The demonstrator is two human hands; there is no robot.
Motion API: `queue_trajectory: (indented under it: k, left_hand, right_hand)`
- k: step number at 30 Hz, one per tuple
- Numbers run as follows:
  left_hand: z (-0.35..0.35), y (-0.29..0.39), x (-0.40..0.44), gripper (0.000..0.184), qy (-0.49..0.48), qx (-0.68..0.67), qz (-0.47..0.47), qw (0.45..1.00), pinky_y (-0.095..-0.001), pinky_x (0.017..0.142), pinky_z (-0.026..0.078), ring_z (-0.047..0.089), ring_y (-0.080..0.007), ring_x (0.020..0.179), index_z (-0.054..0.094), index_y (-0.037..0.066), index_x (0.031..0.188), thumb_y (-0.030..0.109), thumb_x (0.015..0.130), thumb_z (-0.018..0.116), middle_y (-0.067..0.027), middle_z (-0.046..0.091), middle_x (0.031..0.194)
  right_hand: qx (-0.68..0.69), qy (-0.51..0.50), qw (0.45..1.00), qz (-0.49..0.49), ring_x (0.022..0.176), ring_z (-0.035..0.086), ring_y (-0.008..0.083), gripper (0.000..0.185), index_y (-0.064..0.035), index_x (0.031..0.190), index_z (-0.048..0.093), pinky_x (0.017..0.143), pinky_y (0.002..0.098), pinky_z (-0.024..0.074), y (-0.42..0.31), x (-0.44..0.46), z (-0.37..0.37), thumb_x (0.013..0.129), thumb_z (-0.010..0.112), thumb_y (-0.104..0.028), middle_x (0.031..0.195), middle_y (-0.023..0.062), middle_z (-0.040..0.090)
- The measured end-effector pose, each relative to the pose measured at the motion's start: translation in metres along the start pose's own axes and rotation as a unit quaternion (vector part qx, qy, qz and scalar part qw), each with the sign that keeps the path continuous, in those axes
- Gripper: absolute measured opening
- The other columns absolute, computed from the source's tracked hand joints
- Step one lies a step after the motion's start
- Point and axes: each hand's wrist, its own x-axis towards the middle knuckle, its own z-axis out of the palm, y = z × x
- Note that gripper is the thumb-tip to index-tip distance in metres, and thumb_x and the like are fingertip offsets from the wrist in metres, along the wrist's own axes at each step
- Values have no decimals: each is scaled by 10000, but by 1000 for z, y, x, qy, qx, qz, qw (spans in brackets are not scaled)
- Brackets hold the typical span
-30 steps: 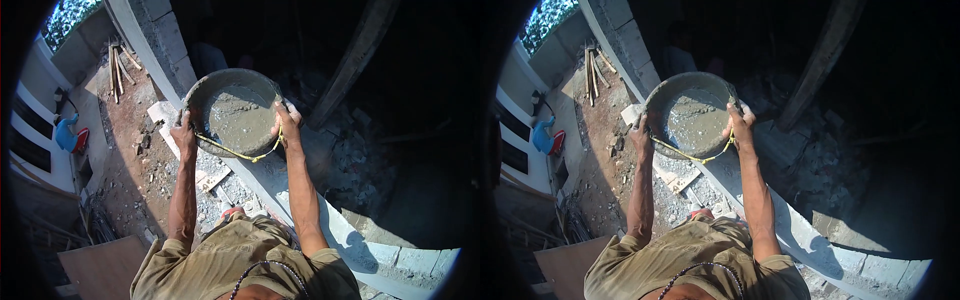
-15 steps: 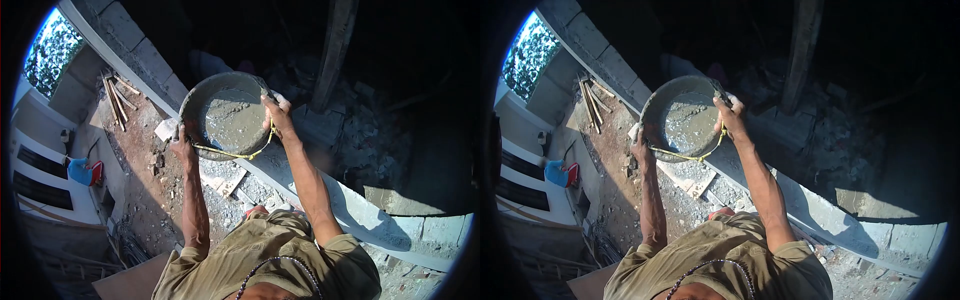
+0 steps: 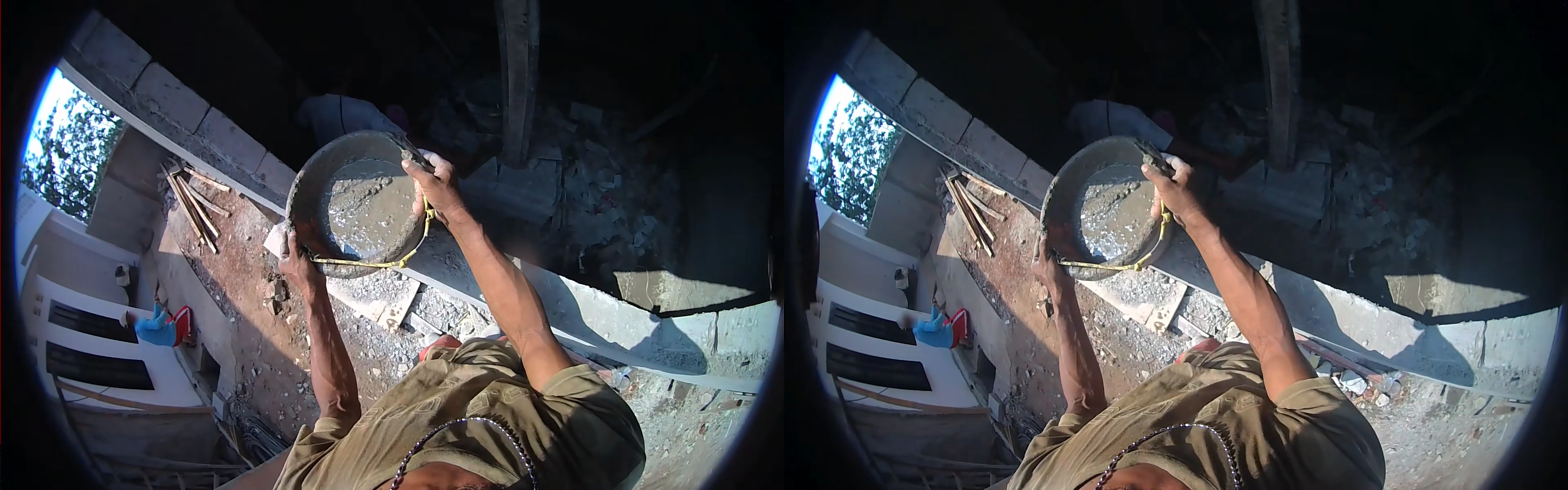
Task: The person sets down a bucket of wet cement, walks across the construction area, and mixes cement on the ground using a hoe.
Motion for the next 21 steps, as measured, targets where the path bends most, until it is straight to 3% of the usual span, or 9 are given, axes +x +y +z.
queue_trajectory:
  k: [2,7,17,21]
  left_hand:
    - [0,3,-2,280,1,6,14,1000,-268,625,438,559,-127,694,617,-66,950,188,862,539,-74,625,834]
    - [-7,-7,5,362,-2,-9,-13,1000,-263,725,453,578,-155,822,537,-74,1138,166,868,536,-108,613,977]
    - [-2,3,-1,319,-17,43,20,999,-274,706,448,573,-154,791,569,-62,1082,179,878,521,-93,615,942]
    - [-8,-8,7,314,-20,0,-14,1000,-275,714,446,571,-157,803,575,-63,1072,182,887,510,-96,612,953]
  right_hand:
    - [3,-3,1000,-4,494,484,65,430,27,979,582,502,220,410,-1,-1,2,731,688,-308,687,16,564]
    - [19,-28,999,15,355,458,89,470,65,1024,535,384,219,386,-4,-3,0,751,674,-292,564,34,539]
    - [40,-16,999,-3,313,456,108,485,81,1038,509,348,229,395,-3,-3,2,764,666,-287,516,48,526]
    - [46,-16,999,-7,306,454,112,479,75,1037,511,338,232,392,-3,-3,3,765,665,-288,508,51,524]
